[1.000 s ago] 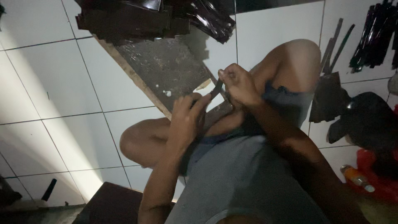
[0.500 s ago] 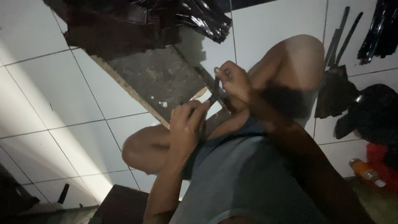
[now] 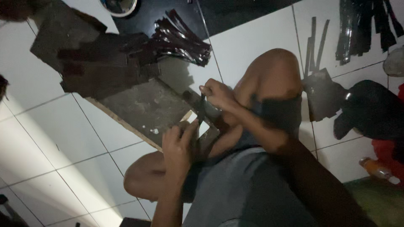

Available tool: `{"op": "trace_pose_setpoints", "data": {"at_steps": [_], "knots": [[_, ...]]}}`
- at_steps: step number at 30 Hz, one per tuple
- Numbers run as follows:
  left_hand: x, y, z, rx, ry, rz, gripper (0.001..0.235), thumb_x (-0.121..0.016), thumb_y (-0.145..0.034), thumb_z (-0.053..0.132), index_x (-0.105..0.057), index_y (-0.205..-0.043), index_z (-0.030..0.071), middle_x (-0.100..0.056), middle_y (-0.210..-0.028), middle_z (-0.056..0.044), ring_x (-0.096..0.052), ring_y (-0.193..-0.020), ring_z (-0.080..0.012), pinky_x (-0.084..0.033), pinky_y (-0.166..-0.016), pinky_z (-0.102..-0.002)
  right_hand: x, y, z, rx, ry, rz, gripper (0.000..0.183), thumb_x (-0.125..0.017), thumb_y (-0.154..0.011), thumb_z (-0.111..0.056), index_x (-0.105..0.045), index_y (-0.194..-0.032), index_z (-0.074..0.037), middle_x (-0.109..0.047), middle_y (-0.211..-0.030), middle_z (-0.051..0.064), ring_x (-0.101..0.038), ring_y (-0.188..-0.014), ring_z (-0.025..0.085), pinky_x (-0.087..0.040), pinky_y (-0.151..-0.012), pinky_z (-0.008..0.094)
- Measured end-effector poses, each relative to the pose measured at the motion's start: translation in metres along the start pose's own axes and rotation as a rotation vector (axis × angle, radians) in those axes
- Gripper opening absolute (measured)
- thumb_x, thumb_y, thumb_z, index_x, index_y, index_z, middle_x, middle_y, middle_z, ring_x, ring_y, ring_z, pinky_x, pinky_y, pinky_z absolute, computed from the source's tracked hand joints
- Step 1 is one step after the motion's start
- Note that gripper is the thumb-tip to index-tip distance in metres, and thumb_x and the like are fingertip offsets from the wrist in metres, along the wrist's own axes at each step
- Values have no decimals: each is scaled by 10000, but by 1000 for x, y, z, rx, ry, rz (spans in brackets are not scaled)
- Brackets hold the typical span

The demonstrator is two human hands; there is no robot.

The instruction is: The person sits on the floor and repeatedly cuts thin strips from a larger sheet of dark, shiny material using a small blade. The cut strips are placed in a pile on the floor.

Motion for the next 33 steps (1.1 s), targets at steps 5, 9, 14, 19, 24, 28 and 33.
{"op": "trace_pose_setpoints", "data": {"at_steps": [5, 9, 14, 19, 24, 28, 33], "knots": [[-1, -1, 6, -19, -26, 37, 391, -743, -890, 75, -737, -1265, 182, -657, -1041, -79, -593, -884, -248, -459, -765, -408, -2, -9, 12, 14, 13, 31, 395, -590, -995, -476, -671, -1017, -90, -728, -921, 161, -703, -890, 329, -526, -813, 470], [-13, 1, 2, 59, -181, -37, 434, -793, -861, 162, -747, -1282, 255, -569, -861, -121, -558, -793, -295, -439, -699, -442, -4, -18, 20, 78, -52, 119, 389, -592, -989, -461, -671, -980, -80, -749, -945, 144, -717, -914, 326, -539, -817, 456], [-12, 5, 10, -72, -206, 57, 547, -785, -833, 180, -688, -1364, 266, -599, -949, -102, -568, -846, -295, -444, -775, -472, 7, -22, 27, 118, -146, 228, 361, -620, -1002, -419, -646, -956, -61, -677, -821, 122, -671, -802, 284, -531, -753, 443], [-16, 11, 6, -55, -220, 133, 535, -800, -843, 188, -687, -1355, 293, -621, -958, -91, -565, -821, -292, -420, -728, -457, 72, -5, 14, 23, -345, 253, 264, -592, -1029, -355, -604, -1015, -92, -612, -769, 43, -586, -681, 163, -479, -594, 355], [-11, 16, 6, -113, -135, 218, 525, -764, -853, 174, -680, -1359, 285, -627, -984, -72, -561, -851, -305, -431, -776, -457, 162, 64, -44, 442, -543, 358, 195, -625, -1088, -247, -576, -1017, -72, -611, -835, 30, -580, -709, 80, -491, -616, 253], [-5, 19, 2, 81, 153, 190, 345, -690, -983, 192, -693, -1328, 190, -669, -1090, -80, -634, -983, -286, -494, -858, -441, 147, 150, -79, 707, -358, 256, 185, -643, -1064, -254, -612, -1052, -71, -648, -905, 37, -621, -770, 101, -521, -660, 281], [-32, 33, -4, 577, 1535, 47, 446, -491, -1066, 348, -678, -1339, 49, -718, -1243, -156, -702, -1099, -282, -553, -987, -408, 54, 250, -121, 1445, 178, 177, 235, -671, -1026, -288, -678, -1098, -64, -688, -989, 53, -679, -829, 145, -555, -695, 326]]}}
Point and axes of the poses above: each hand's wrist, its own y-axis away from the middle knuckle, its own x-axis out of the back of the hand, z = x × y, the point moved 8 cm from there along -y, towards the middle knuckle
